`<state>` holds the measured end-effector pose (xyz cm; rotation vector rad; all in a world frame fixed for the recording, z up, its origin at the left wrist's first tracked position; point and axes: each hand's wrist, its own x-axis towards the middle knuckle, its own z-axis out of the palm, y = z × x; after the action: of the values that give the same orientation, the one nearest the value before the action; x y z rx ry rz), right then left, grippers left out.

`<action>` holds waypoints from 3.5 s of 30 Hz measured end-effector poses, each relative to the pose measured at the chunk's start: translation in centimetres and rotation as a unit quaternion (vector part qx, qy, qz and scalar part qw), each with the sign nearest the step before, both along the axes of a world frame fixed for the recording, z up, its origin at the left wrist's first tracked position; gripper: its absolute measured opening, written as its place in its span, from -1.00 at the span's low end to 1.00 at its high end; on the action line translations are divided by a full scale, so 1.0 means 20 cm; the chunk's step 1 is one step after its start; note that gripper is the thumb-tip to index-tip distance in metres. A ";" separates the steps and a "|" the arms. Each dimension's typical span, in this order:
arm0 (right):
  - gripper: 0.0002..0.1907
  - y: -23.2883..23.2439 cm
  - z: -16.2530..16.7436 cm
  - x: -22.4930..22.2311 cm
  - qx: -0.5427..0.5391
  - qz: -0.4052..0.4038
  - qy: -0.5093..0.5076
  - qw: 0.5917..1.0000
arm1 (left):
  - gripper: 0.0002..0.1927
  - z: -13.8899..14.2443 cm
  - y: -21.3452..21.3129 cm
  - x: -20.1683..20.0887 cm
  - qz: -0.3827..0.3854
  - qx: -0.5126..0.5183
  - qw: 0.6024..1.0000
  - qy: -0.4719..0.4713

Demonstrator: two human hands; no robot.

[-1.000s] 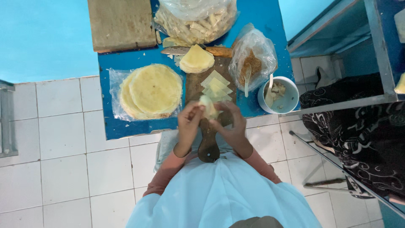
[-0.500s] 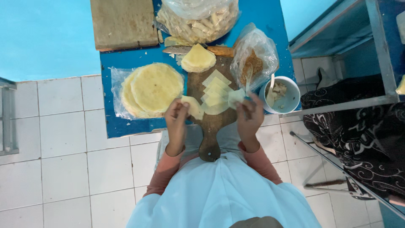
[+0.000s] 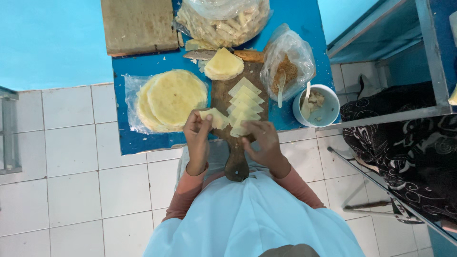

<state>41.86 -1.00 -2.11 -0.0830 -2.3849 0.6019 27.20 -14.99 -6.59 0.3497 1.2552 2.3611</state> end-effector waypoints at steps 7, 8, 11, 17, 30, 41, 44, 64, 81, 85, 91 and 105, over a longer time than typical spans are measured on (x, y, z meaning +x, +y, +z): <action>-0.57 0.13 -0.08 -0.03 -0.043 -0.161 0.013 0.986 | -0.90 0.00 0.00 0.00 0.003 -0.016 1.000 0.016; -0.51 0.13 -0.10 -0.03 -0.062 -0.160 0.011 0.985 | -0.89 0.00 0.00 0.01 0.001 -0.016 1.000 0.014; -0.43 0.12 -0.12 -0.05 -0.099 -0.166 -0.009 0.981 | -0.89 0.00 0.01 0.01 -0.002 -0.023 1.000 0.011; -0.38 0.14 -0.08 -0.04 -0.128 -0.196 -0.030 0.972 | -0.88 0.00 0.01 0.01 -0.002 -0.018 1.000 0.009; -0.45 -0.02 0.00 -0.05 -0.065 -0.033 -0.076 0.994 | -0.89 -0.01 0.01 0.02 0.001 -0.031 0.999 0.023; -0.56 0.00 -0.14 -0.03 -0.448 0.028 0.016 0.893 | -0.84 -0.02 0.05 0.07 -0.031 -0.045 0.998 0.010; -0.42 0.05 -0.17 0.01 -0.580 0.085 0.027 0.810 | -0.87 -0.01 0.10 0.14 -0.113 0.043 0.993 0.010; -0.34 0.07 -0.07 -0.01 -0.143 -0.136 -0.061 0.979 | -0.84 0.19 0.02 0.19 -0.046 -0.377 0.805 0.457; 0.40 0.31 0.03 0.25 -0.114 -0.216 0.082 0.966 | -0.33 0.07 0.16 0.21 -0.237 -0.085 0.949 0.188; 0.41 0.08 0.07 0.18 -0.124 -0.115 0.136 0.976 | -0.14 -0.03 0.20 0.23 -0.321 0.060 0.944 0.034; 0.03 0.09 0.23 0.22 -0.096 -0.092 0.037 0.990 | -0.14 0.02 0.11 0.16 -0.170 0.055 0.979 0.096; -0.32 0.04 0.24 0.13 0.059 -0.071 -0.040 0.995 | 0.09 0.11 -0.03 0.14 -0.110 0.070 0.977 0.167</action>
<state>44.38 -0.19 2.79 -0.2263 -2.4614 0.3957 30.10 -15.59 -4.41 0.9151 1.1235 2.2645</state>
